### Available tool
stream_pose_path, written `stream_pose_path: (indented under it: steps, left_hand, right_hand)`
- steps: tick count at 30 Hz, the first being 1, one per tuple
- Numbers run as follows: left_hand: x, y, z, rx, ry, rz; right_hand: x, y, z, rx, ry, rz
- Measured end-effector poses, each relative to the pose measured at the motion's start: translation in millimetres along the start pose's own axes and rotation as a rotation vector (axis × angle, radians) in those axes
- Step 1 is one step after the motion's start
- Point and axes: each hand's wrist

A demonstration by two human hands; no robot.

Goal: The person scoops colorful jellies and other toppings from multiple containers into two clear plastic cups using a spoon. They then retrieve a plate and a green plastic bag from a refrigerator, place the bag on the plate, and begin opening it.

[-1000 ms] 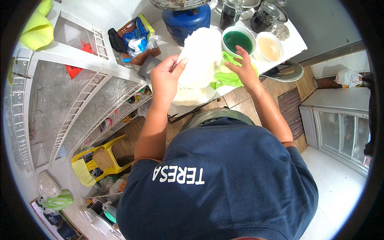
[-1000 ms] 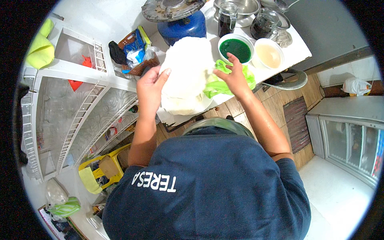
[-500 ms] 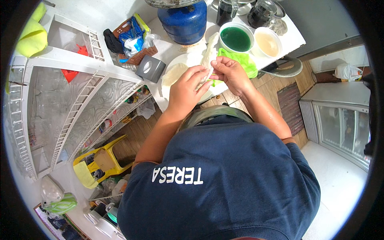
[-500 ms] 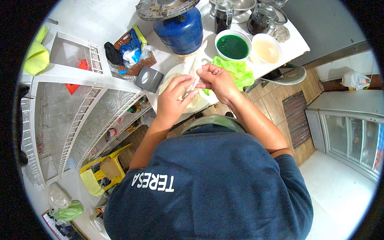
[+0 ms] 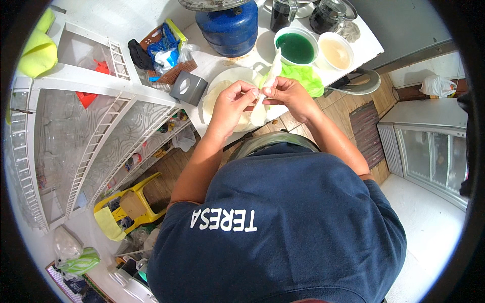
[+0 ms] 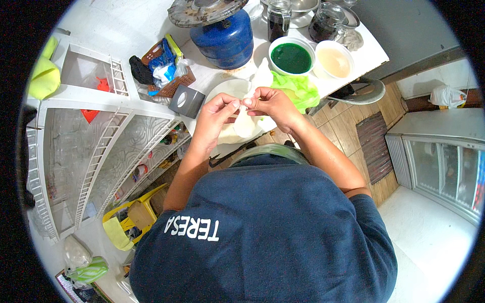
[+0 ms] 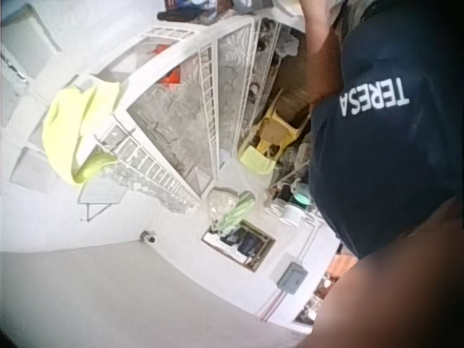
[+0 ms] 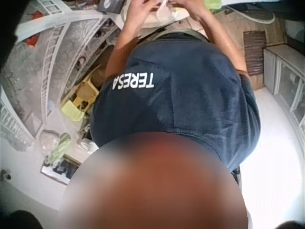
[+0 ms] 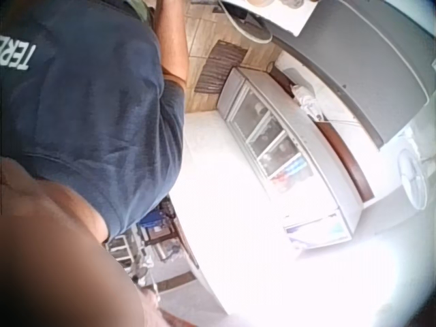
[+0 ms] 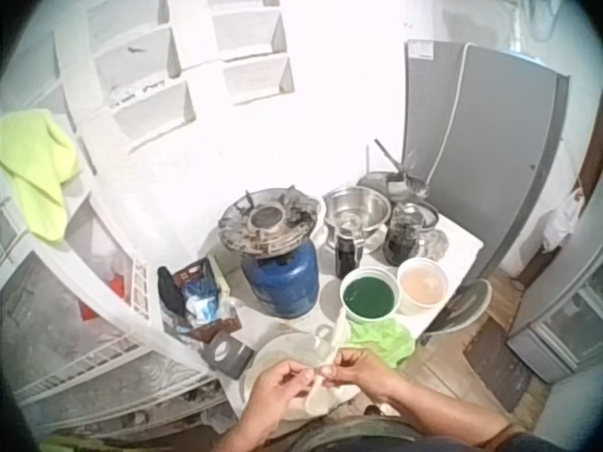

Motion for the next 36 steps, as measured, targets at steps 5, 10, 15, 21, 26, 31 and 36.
stream_pose_path:
  steps: [5,10,15,21,26,31,36]
  left_hand:
    - [0,0,-2,0.106,0.084,-0.042]
    - [-1,-2,1,0.08,0.039,-0.08]
    - [-1,-2,-3,0.013,-0.134,-0.01]
    - [6,-3,-8,0.119,0.155,0.104]
    - [17,-5,0,0.276,0.577,0.242]
    - [18,-6,4,0.298,0.722,0.303]
    - [13,2,-4,0.418,0.501,0.24]
  right_hand:
    - [-6,0,0,-0.049,-0.191,-0.026]
    - [-3,-1,-2,-0.031,-0.192,-0.113]
    - [3,-4,-7,-0.001,-0.07,-0.193]
    - [9,-1,-4,-0.061,-0.191,-0.086]
    - [18,-1,2,-0.236,-0.493,0.169]
    - [15,-1,-1,-0.295,-0.578,0.246]
    - [14,0,-5,-0.229,-0.472,0.151]
Point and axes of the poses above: each hand's wrist, its own y-axis towards the middle knuckle, its own x-axis out of the palm, z = x × y, and after that the axes turned 6 degrees about x, right-handed
